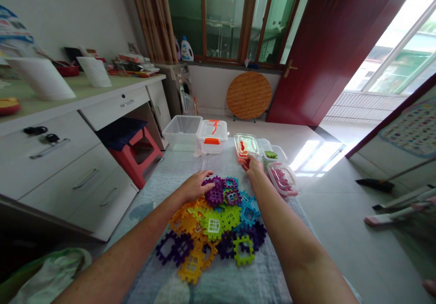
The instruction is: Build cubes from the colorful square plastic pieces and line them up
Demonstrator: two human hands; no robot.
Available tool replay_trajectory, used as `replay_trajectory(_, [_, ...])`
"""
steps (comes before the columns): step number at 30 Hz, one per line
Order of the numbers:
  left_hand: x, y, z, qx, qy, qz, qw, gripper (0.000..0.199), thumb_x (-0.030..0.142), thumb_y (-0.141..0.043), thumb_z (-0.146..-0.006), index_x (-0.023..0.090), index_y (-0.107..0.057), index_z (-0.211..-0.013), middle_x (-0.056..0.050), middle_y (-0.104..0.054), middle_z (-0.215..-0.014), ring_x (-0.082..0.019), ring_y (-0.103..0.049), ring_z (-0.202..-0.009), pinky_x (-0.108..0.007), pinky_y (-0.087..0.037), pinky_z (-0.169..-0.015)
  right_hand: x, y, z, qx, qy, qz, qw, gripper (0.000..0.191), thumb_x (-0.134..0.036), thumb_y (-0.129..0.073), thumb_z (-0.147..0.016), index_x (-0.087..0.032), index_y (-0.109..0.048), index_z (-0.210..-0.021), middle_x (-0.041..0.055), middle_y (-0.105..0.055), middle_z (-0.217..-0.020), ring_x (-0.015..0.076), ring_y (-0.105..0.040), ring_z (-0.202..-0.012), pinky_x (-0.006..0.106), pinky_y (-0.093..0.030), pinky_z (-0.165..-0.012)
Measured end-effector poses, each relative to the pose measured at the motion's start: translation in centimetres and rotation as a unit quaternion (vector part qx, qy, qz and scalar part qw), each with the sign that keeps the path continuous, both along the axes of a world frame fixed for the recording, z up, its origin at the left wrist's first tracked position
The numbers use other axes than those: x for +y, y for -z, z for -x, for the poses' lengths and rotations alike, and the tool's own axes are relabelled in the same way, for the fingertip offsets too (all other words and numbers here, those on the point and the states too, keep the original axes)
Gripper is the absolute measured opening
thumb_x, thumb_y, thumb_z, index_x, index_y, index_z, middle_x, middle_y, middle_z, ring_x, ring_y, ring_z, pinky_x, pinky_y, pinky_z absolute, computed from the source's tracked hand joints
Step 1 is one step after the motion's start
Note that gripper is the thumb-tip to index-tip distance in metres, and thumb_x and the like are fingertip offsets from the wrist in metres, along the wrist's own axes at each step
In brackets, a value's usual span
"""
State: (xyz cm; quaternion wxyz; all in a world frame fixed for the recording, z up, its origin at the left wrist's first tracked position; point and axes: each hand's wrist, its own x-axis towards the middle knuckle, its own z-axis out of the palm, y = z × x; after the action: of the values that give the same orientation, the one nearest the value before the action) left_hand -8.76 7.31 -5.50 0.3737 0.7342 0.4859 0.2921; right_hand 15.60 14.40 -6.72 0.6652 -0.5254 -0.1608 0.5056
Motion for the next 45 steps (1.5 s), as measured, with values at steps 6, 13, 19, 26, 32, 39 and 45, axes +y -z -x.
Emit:
replay_trajectory(6, [0.1,-0.4,0.0,0.001,0.008,-0.016,1.000,0.037,0.038,-0.071,-0.069,0.023,-0.070,-0.102,-0.009,-0.072,-0.110,-0.030,-0.066,-0.106,-0.042,-0.046,-0.101,-0.9,-0.6,0.5,0.044,0.027,0.047,0.998,0.012,-0.015,-0.055,-0.072,-0.021,-0.046,-0.069,-0.0069,-0.051,-0.043,0.0101,-0.054,-0.040,0.019,-0.051,-0.039])
replay_trajectory(13, [1.0,-1.0,-2.4,-0.127,-0.028,0.058,0.990,0.040,0.039,-0.076,-0.067,0.019,-0.068,-0.101,-0.011,-0.068,-0.113,-0.028,-0.060,-0.113,-0.043,-0.043,-0.104,-5.4,-0.9,1.4,0.051,0.008,-0.003,0.999,0.018,-0.020,-0.057,-0.070,-0.023,-0.041,-0.063,-0.0056,-0.050,-0.045,0.0111,-0.057,-0.046,0.022,-0.057,-0.050])
replay_trajectory(19, [0.8,-2.5,-4.0,-0.404,-0.116,0.198,0.885,0.062,0.040,-0.081,-0.066,0.025,-0.053,-0.120,-0.008,-0.058,-0.119,-0.018,-0.060,-0.105,-0.031,-0.052,-0.086,-11.0,-1.6,0.9,0.046,-0.096,-0.033,0.994,0.013,-0.022,-0.059,-0.063,-0.021,-0.047,-0.060,-0.0028,-0.053,-0.050,0.0108,-0.055,-0.047,0.022,-0.053,-0.048])
replay_trajectory(26, [-1.4,-3.5,-0.5,-0.531,-0.087,0.282,0.794,0.052,0.063,-0.059,-0.081,0.023,-0.057,-0.113,-0.011,-0.065,-0.106,-0.021,-0.066,-0.082,-0.035,-0.057,-0.063,-13.9,-2.0,0.2,-0.195,-0.198,-0.009,0.961,0.012,-0.025,-0.057,-0.058,-0.020,-0.054,-0.069,-0.0041,-0.054,-0.054,0.0119,-0.053,-0.045,0.021,-0.041,-0.039])
replay_trajectory(32, [-4.4,-3.5,0.4,-0.476,-0.127,0.243,0.835,0.050,0.035,-0.077,-0.070,0.025,-0.056,-0.114,-0.008,-0.069,-0.105,-0.021,-0.068,-0.089,-0.030,-0.057,-0.067,-14.3,-1.0,1.1,-0.504,-0.088,-0.072,0.856,0.014,-0.026,-0.054,-0.068,-0.021,-0.061,-0.080,-0.0003,-0.062,-0.067,0.0141,-0.056,-0.057,0.028,-0.044,-0.057])
replay_trajectory(39, [-5.2,-2.6,0.6,-0.427,-0.134,0.205,0.871,0.071,0.033,-0.083,-0.061,0.026,-0.051,-0.123,-0.006,-0.066,-0.111,-0.021,-0.066,-0.101,-0.031,-0.055,-0.079,-14.5,-0.3,0.3,-0.250,-0.180,-0.150,0.939,0.011,-0.022,-0.055,-0.064,-0.023,-0.048,-0.073,-0.0025,-0.064,-0.066,0.0113,-0.052,-0.052,0.023,-0.040,-0.048])
replay_trajectory(45, [-6.2,-1.9,1.9,-0.387,-0.106,0.136,0.906,0.064,0.030,-0.084,-0.060,0.025,-0.060,-0.119,-0.008,-0.062,-0.122,-0.025,-0.059,-0.116,-0.034,-0.053,-0.093,-14.0,-0.2,-1.0,-0.044,-0.108,-0.167,0.979,0.028,-0.024,-0.063,-0.066,-0.024,-0.046,-0.088,-0.0063,-0.061,-0.064,0.0098,-0.053,-0.050,0.020,-0.041,-0.046])
